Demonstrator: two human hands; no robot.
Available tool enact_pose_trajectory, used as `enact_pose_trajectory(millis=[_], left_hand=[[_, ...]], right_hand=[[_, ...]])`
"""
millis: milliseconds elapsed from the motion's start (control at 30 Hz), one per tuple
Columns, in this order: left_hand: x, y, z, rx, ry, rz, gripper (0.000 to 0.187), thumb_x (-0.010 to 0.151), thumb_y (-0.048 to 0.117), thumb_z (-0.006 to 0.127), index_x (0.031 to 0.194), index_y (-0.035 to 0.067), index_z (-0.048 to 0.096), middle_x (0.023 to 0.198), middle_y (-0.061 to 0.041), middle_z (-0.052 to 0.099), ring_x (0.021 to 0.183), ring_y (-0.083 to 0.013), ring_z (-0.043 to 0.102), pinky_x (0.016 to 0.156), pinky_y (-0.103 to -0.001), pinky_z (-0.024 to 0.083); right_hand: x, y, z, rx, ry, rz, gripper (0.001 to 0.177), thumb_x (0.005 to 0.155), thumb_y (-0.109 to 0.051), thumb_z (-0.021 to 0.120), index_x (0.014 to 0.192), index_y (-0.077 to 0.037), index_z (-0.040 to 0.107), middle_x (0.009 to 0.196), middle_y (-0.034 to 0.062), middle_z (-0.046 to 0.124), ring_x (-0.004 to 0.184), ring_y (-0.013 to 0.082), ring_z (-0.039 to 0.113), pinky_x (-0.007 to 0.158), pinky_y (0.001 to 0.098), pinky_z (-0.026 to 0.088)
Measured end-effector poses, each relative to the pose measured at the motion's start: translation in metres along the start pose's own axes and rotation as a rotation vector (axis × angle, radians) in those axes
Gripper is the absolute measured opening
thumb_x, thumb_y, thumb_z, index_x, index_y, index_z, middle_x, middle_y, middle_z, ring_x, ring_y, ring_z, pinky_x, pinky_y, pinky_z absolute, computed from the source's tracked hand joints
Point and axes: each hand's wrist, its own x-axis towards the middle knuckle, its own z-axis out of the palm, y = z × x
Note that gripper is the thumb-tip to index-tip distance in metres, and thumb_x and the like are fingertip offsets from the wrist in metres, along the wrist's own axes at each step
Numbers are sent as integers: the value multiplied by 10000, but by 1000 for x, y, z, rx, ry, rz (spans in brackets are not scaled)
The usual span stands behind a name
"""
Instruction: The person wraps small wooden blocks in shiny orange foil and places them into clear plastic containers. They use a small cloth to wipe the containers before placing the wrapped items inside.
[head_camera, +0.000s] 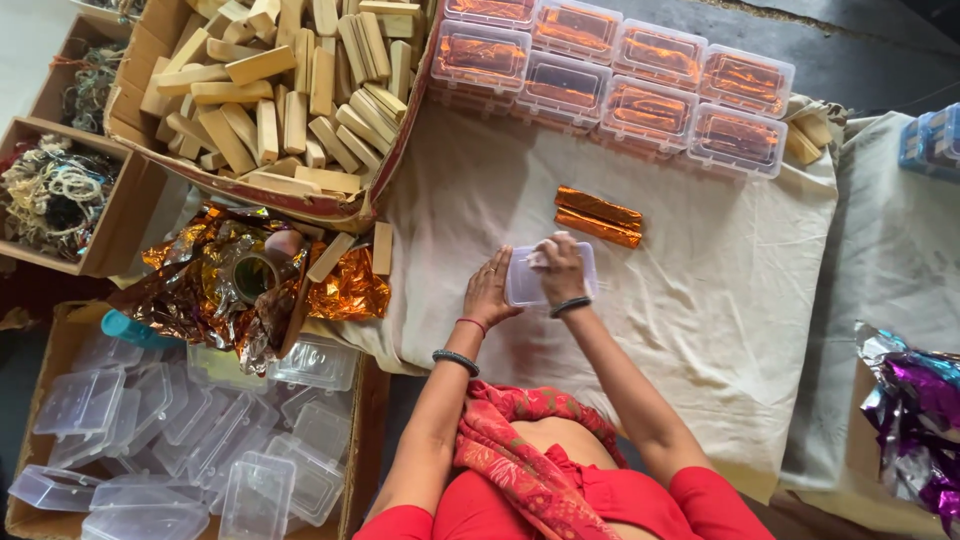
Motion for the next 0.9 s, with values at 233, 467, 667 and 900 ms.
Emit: enact_pose_trajectory(millis=[233, 467, 667, 900], left_hand=[[-1, -1, 2, -59, 44, 5, 1309, 530, 332, 939, 1610, 190, 213, 1628, -62, 375, 1457, -273, 420, 1195, -403, 356], [-3, 1, -2, -12, 32, 9, 1271, 572, 390, 911, 1607, 187, 202, 1630, -69, 352, 1450, -288, 408, 1186, -418, 345], [-3, 2, 0, 20, 35, -1, 1215, 598, 392, 856, 1613, 198, 218, 1634, -52, 357, 1452, -273, 414, 1197, -409, 345], [-1, 3, -1, 40, 28, -15, 1198, 607, 366, 830, 1618, 194, 210, 1635, -55, 348, 1440, -274, 424, 1196, -401, 349]], right_hand=[[-27, -51, -12, -101, -48, -209, 401, 793, -101, 693, 1192, -114, 655, 1297, 142, 593, 1316, 416, 516, 1016, 487, 432], [-64, -15, -58, -49, -193, -383, 476, 770, -53, 663, 1234, -159, 679, 1297, 104, 631, 1279, 348, 555, 1056, 459, 449], [-51, 47, -84, -62, -75, -355, 331, 815, -56, 704, 1136, -137, 707, 1202, 101, 661, 1161, 312, 606, 1021, 443, 486], [-74, 120, -125, -237, 62, 161, 426, 767, 30, 617, 1118, -174, 745, 1172, 72, 662, 1215, 319, 585, 1068, 473, 484]])
